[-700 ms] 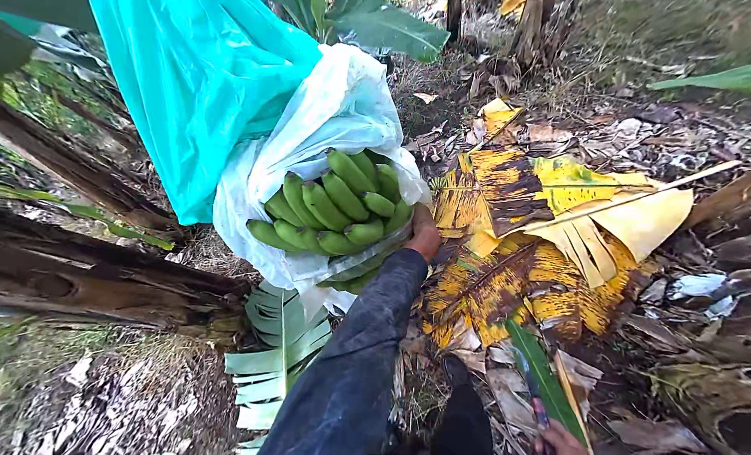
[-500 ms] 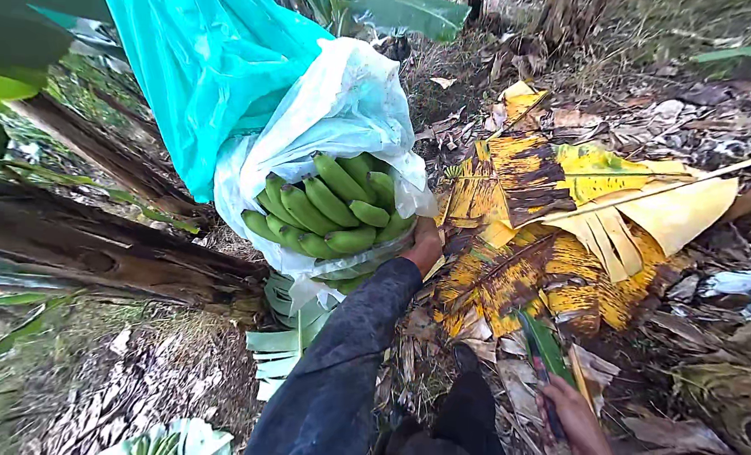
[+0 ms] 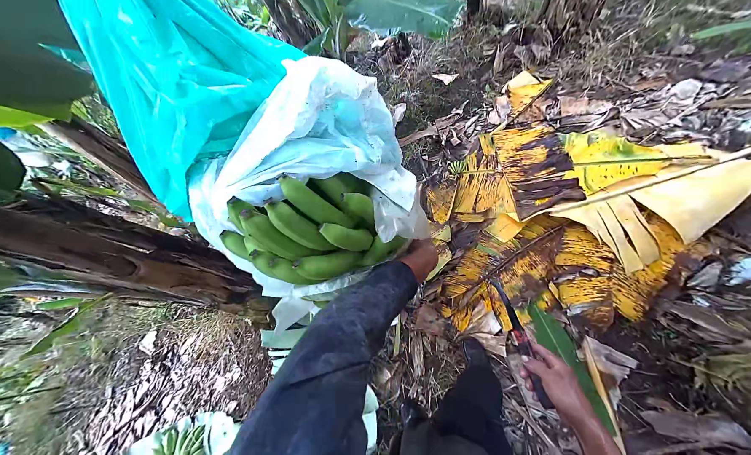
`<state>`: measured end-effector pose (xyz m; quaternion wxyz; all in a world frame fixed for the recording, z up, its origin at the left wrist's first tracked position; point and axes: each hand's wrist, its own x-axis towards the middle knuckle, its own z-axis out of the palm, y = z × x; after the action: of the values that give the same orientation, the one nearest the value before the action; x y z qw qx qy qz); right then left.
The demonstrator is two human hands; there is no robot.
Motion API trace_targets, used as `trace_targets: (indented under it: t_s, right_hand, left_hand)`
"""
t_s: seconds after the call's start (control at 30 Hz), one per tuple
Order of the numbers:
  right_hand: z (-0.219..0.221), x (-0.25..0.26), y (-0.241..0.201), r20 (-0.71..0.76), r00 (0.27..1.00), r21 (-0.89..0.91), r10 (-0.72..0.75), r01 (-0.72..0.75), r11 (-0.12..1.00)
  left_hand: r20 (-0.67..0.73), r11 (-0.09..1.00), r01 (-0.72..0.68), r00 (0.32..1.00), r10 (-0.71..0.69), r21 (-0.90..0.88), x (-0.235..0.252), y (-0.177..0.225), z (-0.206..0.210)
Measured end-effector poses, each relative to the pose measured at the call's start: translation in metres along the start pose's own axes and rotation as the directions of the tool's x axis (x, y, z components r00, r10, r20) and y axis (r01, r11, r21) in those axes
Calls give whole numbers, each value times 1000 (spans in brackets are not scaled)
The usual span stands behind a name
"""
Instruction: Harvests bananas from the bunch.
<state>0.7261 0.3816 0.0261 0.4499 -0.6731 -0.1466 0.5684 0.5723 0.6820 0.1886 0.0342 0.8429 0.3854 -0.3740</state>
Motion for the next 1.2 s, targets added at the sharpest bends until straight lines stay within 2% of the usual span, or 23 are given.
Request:
trace_targets:
  t_s: [0.07, 0.17, 0.37, 0.5, 0.57, 0.67, 0.73, 0.8, 0.9, 1.03, 1.2]
  right_hand:
    - [0, 3, -1, 15, 1000, -26, 21, -21, 999]
    - [5, 8, -4, 60, 998, -95, 9, -3, 995]
    - [11, 10, -23, 166, 976, -208, -140, 173, 963]
    - [22, 12, -47, 286, 929, -353, -234, 330, 876]
    - [33, 13, -57, 381, 871, -379, -311, 454, 806]
    - [54, 22, -63, 543, 730, -353, -415, 646, 676]
    - [71, 30, -63, 607, 652, -316, -454, 722, 616]
    - [87, 39, -61, 658, 601, -291, -454, 759, 582]
    - [113, 48, -55, 731, 513, -236, -451, 809, 538]
    - [149, 44, -52, 816, 362, -121, -451, 870, 478]
    - [178, 26, -56, 847, 219, 1, -484, 910, 414]
  left_hand:
    - [-10, 997, 59, 998, -60, -49, -6, 11, 8]
    - [-8, 917, 218, 972, -234, -334, -7, 28, 20]
    - [61, 934, 247, 969, -239, -257, -45, 38, 33]
    - [79, 926, 291, 957, -280, -242, -97, 37, 52]
    - [23, 925, 313, 949, -316, -214, -123, 32, 69]
    - [-199, 923, 368, 902, -384, -114, -154, 23, 103]
    - [-336, 899, 425, 866, -369, 108, -174, 21, 119]
    - [-441, 810, 467, 848, -295, 354, -192, 19, 135]
    - [-449, 670, 482, 861, -240, 565, -224, 17, 151]
    - [-426, 690, 473, 867, -257, 547, -262, 19, 166]
    - [-391, 615, 453, 887, -244, 645, -293, 26, 172]
